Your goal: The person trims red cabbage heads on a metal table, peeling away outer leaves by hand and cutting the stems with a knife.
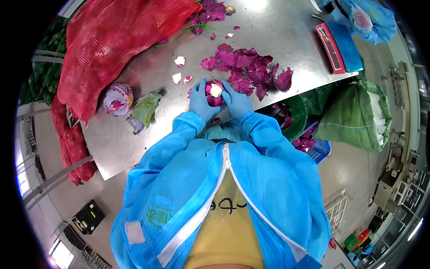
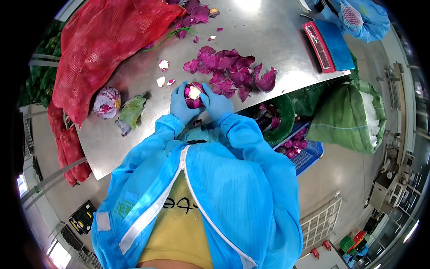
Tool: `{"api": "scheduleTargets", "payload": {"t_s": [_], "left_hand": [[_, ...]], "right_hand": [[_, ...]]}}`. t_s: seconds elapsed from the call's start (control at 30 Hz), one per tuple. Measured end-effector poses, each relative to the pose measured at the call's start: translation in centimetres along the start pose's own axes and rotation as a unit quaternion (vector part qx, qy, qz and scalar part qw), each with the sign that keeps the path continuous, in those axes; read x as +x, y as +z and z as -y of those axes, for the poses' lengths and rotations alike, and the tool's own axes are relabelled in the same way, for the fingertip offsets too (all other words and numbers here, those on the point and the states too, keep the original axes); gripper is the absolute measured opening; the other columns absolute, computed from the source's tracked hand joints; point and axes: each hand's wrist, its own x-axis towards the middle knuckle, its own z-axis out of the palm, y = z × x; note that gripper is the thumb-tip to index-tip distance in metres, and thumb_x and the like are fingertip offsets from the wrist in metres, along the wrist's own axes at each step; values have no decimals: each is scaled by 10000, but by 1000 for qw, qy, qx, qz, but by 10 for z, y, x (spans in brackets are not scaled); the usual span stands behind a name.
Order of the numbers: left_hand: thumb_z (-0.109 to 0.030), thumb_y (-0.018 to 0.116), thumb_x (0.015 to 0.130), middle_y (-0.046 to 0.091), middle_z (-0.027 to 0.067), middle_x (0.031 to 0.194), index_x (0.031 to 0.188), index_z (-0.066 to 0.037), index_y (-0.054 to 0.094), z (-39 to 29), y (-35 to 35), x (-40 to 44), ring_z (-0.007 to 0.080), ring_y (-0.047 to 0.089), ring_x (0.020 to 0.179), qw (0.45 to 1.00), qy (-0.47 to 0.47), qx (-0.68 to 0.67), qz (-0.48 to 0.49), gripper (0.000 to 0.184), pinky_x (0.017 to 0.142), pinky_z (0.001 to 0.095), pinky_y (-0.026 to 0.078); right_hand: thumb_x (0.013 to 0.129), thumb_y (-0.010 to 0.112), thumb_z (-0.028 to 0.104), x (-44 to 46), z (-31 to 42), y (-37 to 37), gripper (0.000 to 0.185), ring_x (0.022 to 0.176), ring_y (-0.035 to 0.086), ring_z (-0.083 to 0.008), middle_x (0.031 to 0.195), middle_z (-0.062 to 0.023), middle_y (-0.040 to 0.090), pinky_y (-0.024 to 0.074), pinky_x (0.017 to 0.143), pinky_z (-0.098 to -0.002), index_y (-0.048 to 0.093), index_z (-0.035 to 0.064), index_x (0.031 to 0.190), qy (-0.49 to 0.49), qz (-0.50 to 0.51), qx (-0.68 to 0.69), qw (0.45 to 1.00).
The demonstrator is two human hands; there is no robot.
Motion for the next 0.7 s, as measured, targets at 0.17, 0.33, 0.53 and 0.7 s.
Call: {"api": "scheduleTargets", "payload": {"t_s": [0.17,0.33,0.53,0.7], "left_hand": [[-349,836,515,364,203,1288,1383,-72,280,-6,-3,-1,353,423,1173,1000,-4,-1,6,1066,1006,402,386],[-356,844,514,346,237,1299,1396,-69,241,-4,2,-4,374,389,1183,1000,0,-15,-19,1106,1007,403,372],[-356,848,504,354,219,1293,1380,-69,263,2,3,-11,374,391,1184,998,18,-45,-45,1091,1002,407,377],[-373,855,493,362,216,1279,1367,-67,282,12,1,-12,360,412,1172,998,36,-42,-28,1089,996,402,387]], "right_hand": [[928,328,526,-1,-1,1,503,790,619,-397,874,-218,640,485,704,-488,395,275,1358,1,-3,-3,1000],[928,358,509,4,-14,30,486,905,598,-405,982,-217,628,482,779,-447,490,208,1286,39,-87,158,983],[914,401,518,1,-8,8,507,955,584,-402,1022,-218,619,470,814,-433,553,138,1214,25,-84,182,979],[790,625,442,13,-4,4,419,844,609,-371,893,-185,635,484,706,-418,603,81,1000,34,-128,160,978]]}}
